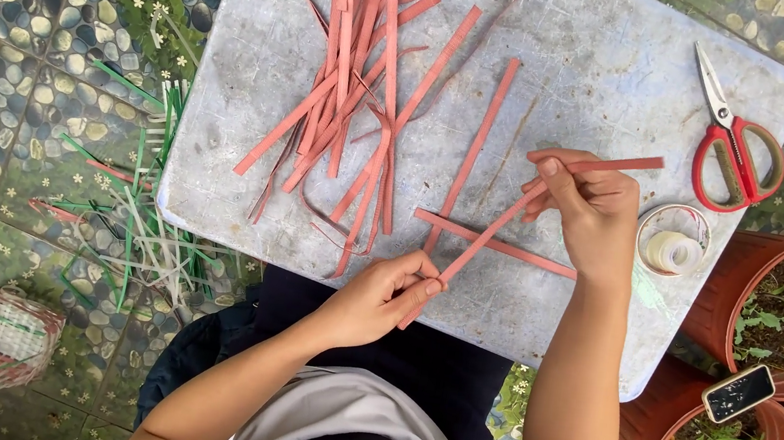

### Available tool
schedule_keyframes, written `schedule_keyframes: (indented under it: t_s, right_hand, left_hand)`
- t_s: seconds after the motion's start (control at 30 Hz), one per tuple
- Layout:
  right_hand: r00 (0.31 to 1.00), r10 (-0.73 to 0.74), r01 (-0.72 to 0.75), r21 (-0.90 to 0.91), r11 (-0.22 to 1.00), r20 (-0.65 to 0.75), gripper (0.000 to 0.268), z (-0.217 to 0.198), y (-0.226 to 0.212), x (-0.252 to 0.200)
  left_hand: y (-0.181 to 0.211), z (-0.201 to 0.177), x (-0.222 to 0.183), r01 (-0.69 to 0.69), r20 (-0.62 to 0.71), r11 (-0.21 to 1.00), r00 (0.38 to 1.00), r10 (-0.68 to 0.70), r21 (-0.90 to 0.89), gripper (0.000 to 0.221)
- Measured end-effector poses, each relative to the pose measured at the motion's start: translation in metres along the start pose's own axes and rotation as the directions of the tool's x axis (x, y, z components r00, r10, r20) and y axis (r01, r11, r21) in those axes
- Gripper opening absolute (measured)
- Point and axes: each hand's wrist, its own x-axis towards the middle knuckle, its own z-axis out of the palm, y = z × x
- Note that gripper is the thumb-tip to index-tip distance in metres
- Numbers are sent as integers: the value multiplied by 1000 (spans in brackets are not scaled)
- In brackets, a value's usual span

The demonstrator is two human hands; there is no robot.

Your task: Weaving thin red plastic strips together on a white board to create a mat or basket base.

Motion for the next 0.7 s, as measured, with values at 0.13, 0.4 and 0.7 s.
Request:
schedule_keyframes:
  t_s: [0.13,0.4,0.7]
  right_hand:
    - [989,-141,131,-164,978,-50,12,24,-14,-1]
    - [996,-24,28,-46,999,81,25,12,-4,-8]
    - [986,-124,131,-58,990,112,15,3,-13,-17]
  left_hand:
    - [1,0,0,-28,15,1000,1000,28,-6,11]
    - [-29,-2,-1,41,-44,968,998,-54,-247,14]
    - [-31,-2,-7,45,17,969,999,-42,-243,14]
